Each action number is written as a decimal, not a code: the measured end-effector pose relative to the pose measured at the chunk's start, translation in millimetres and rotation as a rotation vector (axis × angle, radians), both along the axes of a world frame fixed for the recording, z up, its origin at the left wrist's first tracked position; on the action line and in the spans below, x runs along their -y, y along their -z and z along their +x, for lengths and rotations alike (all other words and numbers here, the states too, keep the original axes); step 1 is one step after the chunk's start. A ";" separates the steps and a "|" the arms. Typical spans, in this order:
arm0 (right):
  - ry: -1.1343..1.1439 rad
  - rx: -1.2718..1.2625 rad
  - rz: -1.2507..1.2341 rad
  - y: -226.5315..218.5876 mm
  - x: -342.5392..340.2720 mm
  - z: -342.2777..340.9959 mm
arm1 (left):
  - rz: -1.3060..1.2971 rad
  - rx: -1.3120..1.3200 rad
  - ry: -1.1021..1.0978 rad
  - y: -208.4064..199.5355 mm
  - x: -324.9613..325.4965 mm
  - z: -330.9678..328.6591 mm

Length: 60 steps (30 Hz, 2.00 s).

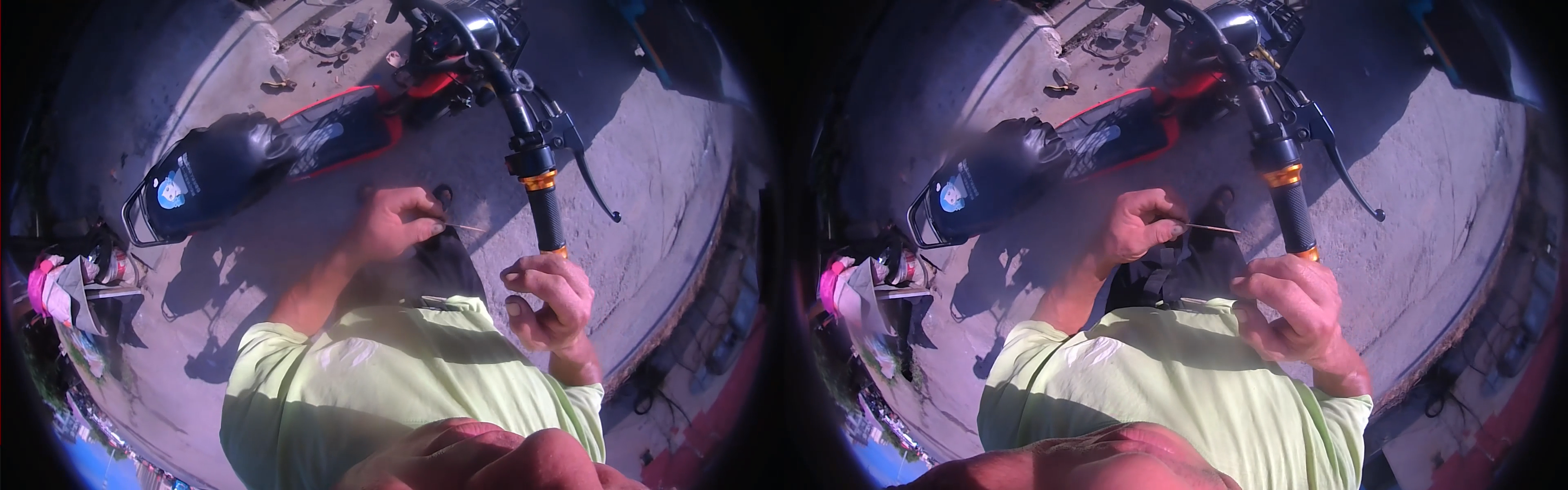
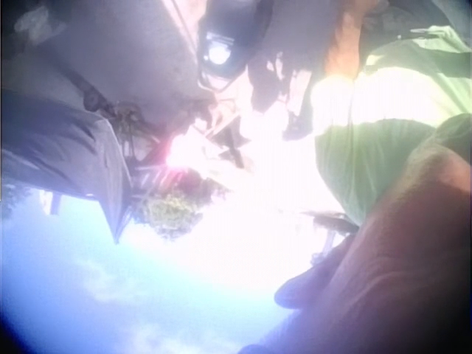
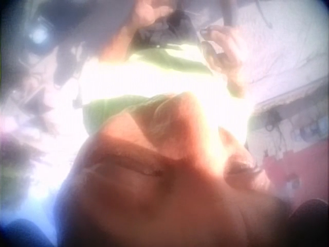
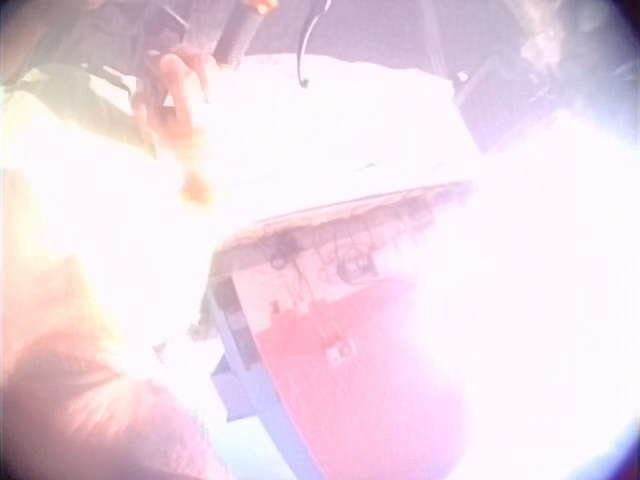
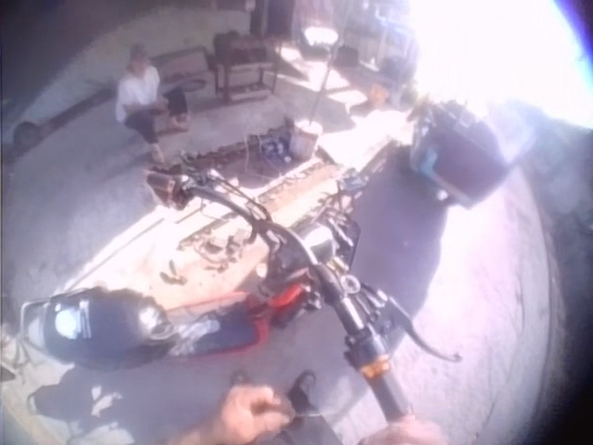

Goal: The person works on the handlebars and wiring of a small electric bicycle, using a screwdriver to remove and replace components and handling exposed wires.

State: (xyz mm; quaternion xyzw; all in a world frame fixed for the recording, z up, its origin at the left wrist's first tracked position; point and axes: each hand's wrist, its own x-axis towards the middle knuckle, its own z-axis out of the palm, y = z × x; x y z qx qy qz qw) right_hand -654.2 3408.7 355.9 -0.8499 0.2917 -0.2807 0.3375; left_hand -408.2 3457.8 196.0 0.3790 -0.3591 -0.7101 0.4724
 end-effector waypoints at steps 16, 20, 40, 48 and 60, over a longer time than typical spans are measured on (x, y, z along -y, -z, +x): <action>0.252 -0.106 0.495 95.5 -54.0 8.4 | 0.175 -0.054 -0.028 16.8 -44.1 -26.4; 0.240 -0.124 0.504 115.1 -51.1 -32.6 | -0.158 0.247 -0.320 -32.2 1.7 -7.3; 0.277 0.174 0.820 188.6 0.6 -224.0 | -0.494 0.929 -0.247 -121.5 203.1 -134.5; 0.249 0.549 1.164 262.8 7.4 -202.7 | -0.292 1.215 -0.061 -117.5 195.0 -162.4; -0.049 0.956 1.480 314.8 39.6 -100.4 | -0.774 1.394 0.169 -91.4 201.0 -147.6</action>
